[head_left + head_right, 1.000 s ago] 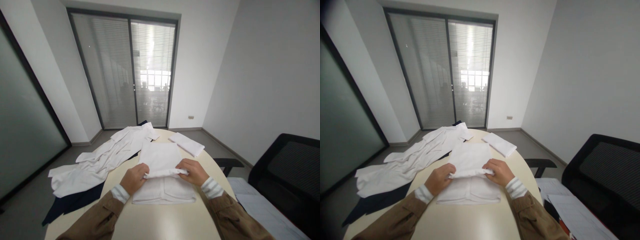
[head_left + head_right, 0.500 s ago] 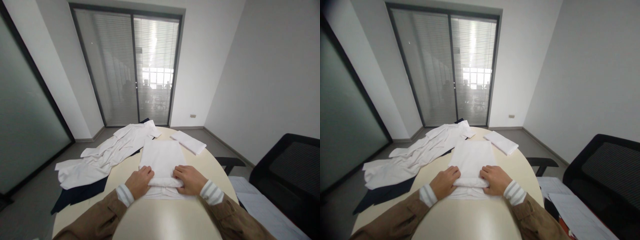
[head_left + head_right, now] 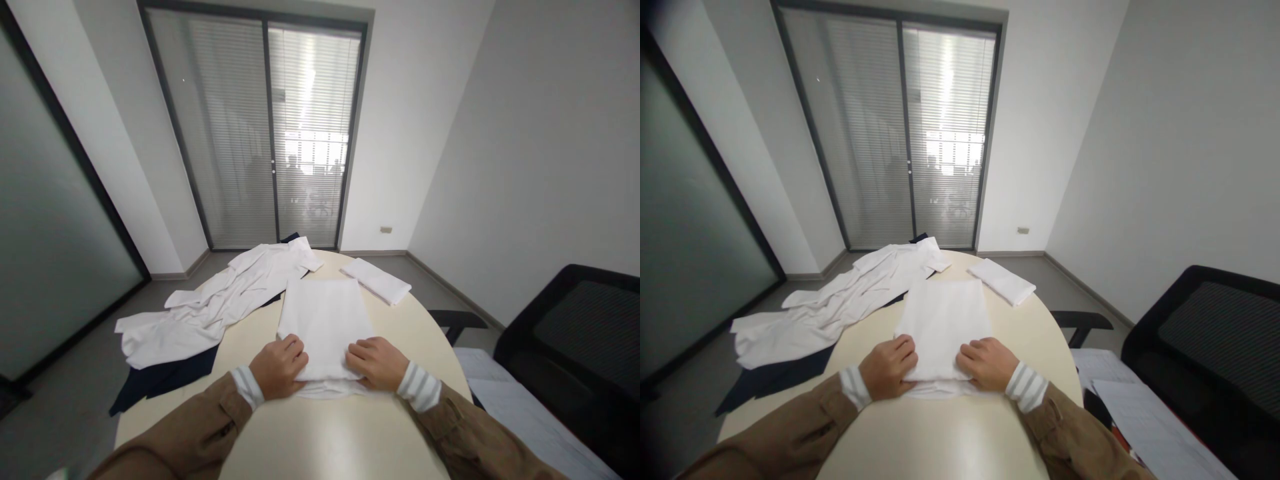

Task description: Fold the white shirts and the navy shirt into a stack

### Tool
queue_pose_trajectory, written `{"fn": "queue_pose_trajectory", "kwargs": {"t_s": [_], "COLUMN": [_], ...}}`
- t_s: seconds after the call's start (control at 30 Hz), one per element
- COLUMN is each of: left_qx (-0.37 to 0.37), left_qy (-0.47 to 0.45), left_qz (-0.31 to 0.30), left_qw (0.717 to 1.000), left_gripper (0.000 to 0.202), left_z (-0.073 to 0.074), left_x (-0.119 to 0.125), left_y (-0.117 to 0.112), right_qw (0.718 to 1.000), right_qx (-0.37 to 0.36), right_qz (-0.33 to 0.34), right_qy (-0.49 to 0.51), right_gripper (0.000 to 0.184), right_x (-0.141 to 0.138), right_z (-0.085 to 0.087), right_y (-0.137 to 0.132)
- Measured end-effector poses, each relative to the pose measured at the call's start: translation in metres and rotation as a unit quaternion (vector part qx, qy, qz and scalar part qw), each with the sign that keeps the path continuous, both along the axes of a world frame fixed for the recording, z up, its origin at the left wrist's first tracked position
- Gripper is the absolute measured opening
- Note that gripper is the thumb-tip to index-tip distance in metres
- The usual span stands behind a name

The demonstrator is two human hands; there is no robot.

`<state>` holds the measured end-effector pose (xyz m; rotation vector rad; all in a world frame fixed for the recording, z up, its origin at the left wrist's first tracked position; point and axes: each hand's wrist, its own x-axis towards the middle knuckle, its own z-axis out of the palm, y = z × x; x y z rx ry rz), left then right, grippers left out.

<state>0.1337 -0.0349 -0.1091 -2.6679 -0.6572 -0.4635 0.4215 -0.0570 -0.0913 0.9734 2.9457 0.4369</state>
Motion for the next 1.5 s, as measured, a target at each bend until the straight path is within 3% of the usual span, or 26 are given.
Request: {"fn": "queue_pose_trajectory", "kwargs": {"t_s": [0.13, 0.3, 0.47, 0.63, 0.73, 0.97, 1.13, 1.27, 1.4, 1.5], "left_qx": [0.074, 0.030, -0.021, -0.033, -0.028, 0.017, 0.030, -0.033, -0.075, -0.083], "left_qy": [-0.002, 0.027, 0.038, 0.043, 0.033, -0.048, 0.002, 0.017, 0.040, 0.048], "left_qz": [-0.037, -0.043, -0.005, 0.097, 0.125, 0.015, -0.036, -0.014, 0.005, -0.019], "left_qw": [0.997, 0.998, 0.999, 0.994, 0.991, 0.999, 0.999, 0.999, 0.996, 0.995], "left_gripper": [0.022, 0.028, 0.036, 0.020, 0.020, 0.024, 0.016, 0.026, 0.022, 0.019], "left_z": [0.001, 0.010, 0.016, 0.020, 0.015, -0.001, 0.007, 0.013, 0.014, 0.016], "left_x": [-0.001, 0.001, 0.003, 0.010, 0.010, 0.000, 0.000, 0.003, 0.005, 0.004], "left_y": [-0.003, -0.006, -0.002, 0.004, 0.006, 0.010, 0.005, 0.002, 0.001, 0.001], "right_qw": [0.998, 0.989, 0.981, 0.971, 0.965, 0.964, 0.974, 0.983, 0.985, 0.981], "right_qx": [-0.031, -0.072, -0.087, -0.092, -0.086, -0.032, -0.036, -0.034, -0.032, -0.085], "right_qz": [-0.023, -0.087, -0.124, -0.160, -0.178, -0.213, -0.187, -0.141, -0.108, -0.094], "right_qy": [0.046, 0.095, 0.120, 0.154, 0.169, 0.155, 0.123, 0.110, 0.129, 0.148], "right_gripper": [0.023, 0.031, 0.030, 0.036, 0.038, 0.050, 0.039, 0.026, 0.017, 0.019], "right_x": [-0.004, -0.023, -0.033, -0.028, -0.028, -0.036, -0.036, -0.031, -0.028, -0.026], "right_z": [0.009, 0.022, 0.021, 0.017, 0.015, 0.018, 0.017, 0.016, 0.015, 0.018], "right_y": [-0.014, -0.034, -0.033, -0.015, -0.011, -0.020, -0.022, -0.024, -0.025, -0.026]}}
